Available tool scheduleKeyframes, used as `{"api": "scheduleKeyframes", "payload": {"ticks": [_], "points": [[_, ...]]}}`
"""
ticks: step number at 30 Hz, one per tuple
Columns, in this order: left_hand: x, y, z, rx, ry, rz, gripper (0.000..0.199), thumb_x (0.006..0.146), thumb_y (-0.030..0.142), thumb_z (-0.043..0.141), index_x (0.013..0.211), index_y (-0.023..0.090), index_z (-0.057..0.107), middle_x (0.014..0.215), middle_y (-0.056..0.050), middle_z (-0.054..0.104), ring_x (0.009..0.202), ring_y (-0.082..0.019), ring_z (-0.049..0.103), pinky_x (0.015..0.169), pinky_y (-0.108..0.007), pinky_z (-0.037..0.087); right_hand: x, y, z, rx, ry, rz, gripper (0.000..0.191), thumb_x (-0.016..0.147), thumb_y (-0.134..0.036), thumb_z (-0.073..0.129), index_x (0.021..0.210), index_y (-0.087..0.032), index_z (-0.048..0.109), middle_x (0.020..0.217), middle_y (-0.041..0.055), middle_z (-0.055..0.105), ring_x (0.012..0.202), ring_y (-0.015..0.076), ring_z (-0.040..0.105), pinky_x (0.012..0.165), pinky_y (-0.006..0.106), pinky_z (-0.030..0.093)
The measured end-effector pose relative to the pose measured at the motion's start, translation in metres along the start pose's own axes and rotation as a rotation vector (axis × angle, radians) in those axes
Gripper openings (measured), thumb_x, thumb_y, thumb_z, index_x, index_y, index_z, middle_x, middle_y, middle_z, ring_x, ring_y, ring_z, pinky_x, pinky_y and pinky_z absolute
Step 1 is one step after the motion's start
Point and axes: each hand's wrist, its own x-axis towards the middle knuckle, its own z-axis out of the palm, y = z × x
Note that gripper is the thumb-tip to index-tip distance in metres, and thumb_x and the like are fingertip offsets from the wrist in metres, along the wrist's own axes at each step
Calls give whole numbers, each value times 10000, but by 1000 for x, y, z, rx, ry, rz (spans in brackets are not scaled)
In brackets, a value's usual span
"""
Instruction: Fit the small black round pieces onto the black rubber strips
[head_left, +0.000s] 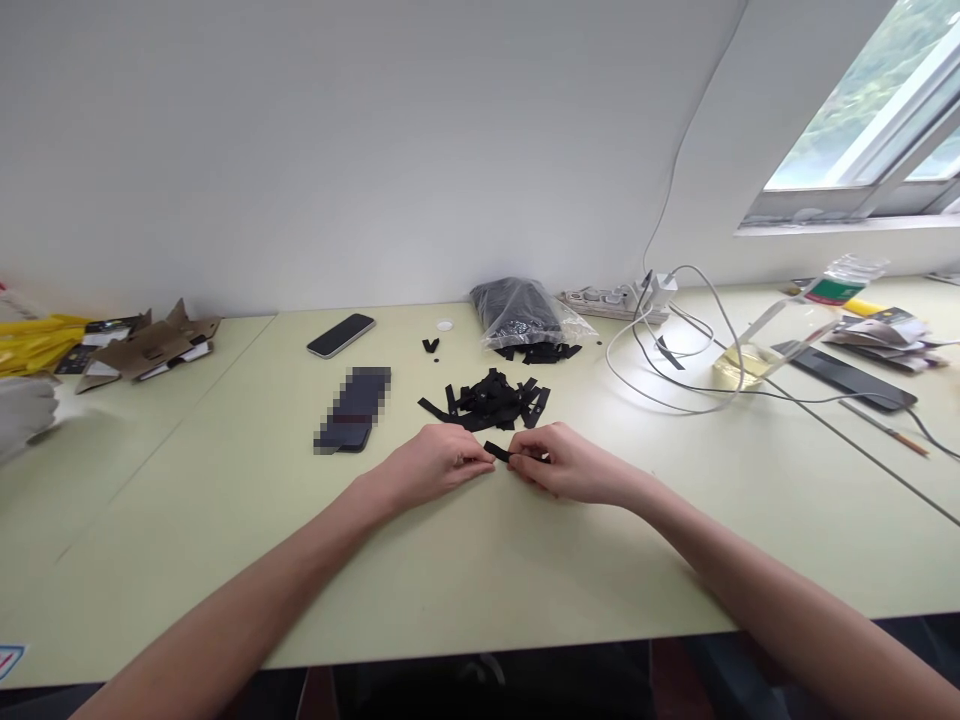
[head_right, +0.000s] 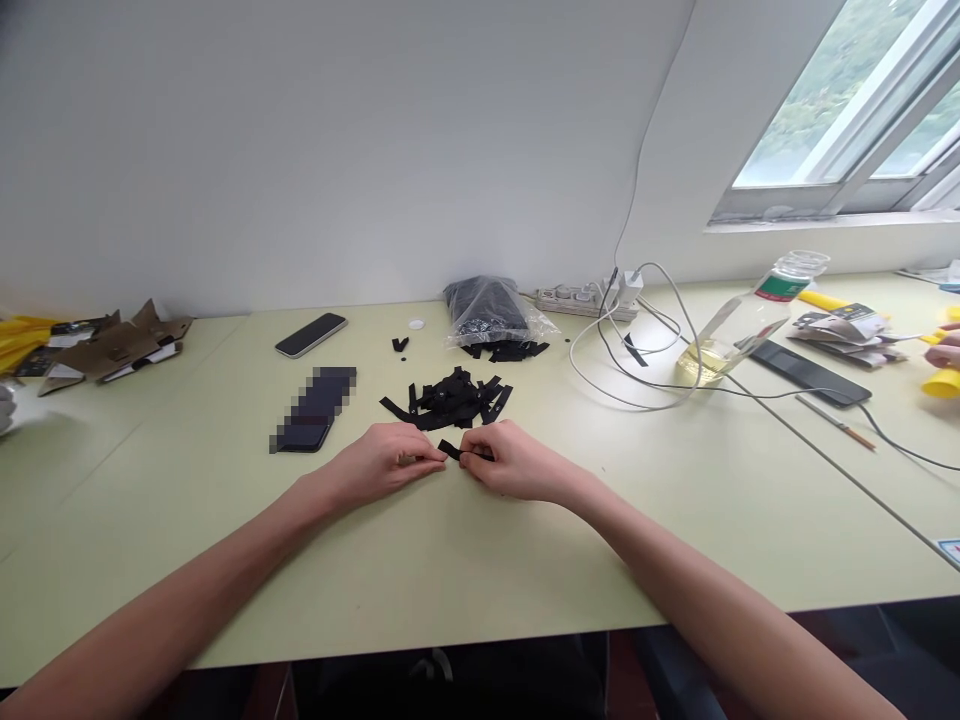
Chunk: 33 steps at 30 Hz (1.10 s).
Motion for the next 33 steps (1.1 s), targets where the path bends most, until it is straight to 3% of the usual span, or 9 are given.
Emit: {"api": "scheduleKeyframes", "payload": {"ticks": [5, 9, 12, 18, 22, 27, 30, 33], "points": [[1, 1, 8, 64, 28, 65, 199, 972, 326, 652, 868, 196, 761, 839, -39, 733, 786, -167, 669, 699, -266, 500, -1, -3, -1, -40, -4, -17, 233, 901, -222, 488, 692, -192, 585, 585, -29, 488, 525, 103, 348, 521, 268, 261], [2, 1, 15, 175, 68, 199, 259, 1017, 308, 576, 894, 180, 764, 874, -66, 726, 782, -175, 649, 711, -289, 496, -1, -3, -1, -74, -56, 12, 247, 940, -248, 469, 737, -185, 594, 614, -29, 500, 536, 102, 354, 522, 264, 261], [2, 1, 16, 174, 70, 225, 275, 1037, 293, 535, 931, 178, 762, 921, -70, 737, 807, -174, 655, 734, -291, 504, 0, -2, -2, -103, -59, 9, 250, 951, -249, 462, 736, -186, 571, 609, -36, 489, 534, 98, 347, 526, 262, 263], [1, -2, 12, 31, 178, 138, 169, 1014, 247, 576, 1045, 210, 738, 959, -41, 757, 869, -165, 673, 770, -273, 514, -1, -1, -1, -125, -43, -17, 255, 962, -246, 457, 718, -193, 509, 598, -40, 468, 531, 97, 336, 529, 261, 258], [0, 0, 10, -77, 101, 55, 113, 982, 286, 631, 1001, 225, 724, 891, -9, 739, 811, -140, 658, 748, -255, 494, -2, 0, 0, -149, -45, -31, 238, 958, -221, 445, 741, -194, 539, 622, -30, 494, 539, 103, 346, 526, 264, 243], [0, 1, 10, -97, 75, -50, 292, 947, 328, 657, 1226, 244, 661, 834, 6, 656, 732, -124, 595, 674, -238, 462, -1, 2, 1, -143, -47, -113, 231, 952, -202, 456, 737, -191, 539, 629, -28, 504, 551, 102, 368, 547, 255, 290], [0, 0, 10, -73, 73, -51, 116, 949, 261, 613, 996, 222, 711, 829, -1, 636, 743, -120, 580, 674, -233, 443, -1, 2, 2, -141, -31, -119, 231, 954, -210, 464, 731, -193, 522, 636, -29, 508, 559, 101, 384, 556, 253, 304], [0, -1, 12, -81, 71, -80, 128, 923, 252, 618, 814, 192, 651, 791, -2, 606, 712, -122, 554, 632, -236, 418, 0, 1, 5, -156, -12, -112, 248, 948, -200, 465, 701, -196, 460, 627, -37, 487, 548, 94, 367, 552, 252, 296]]}}
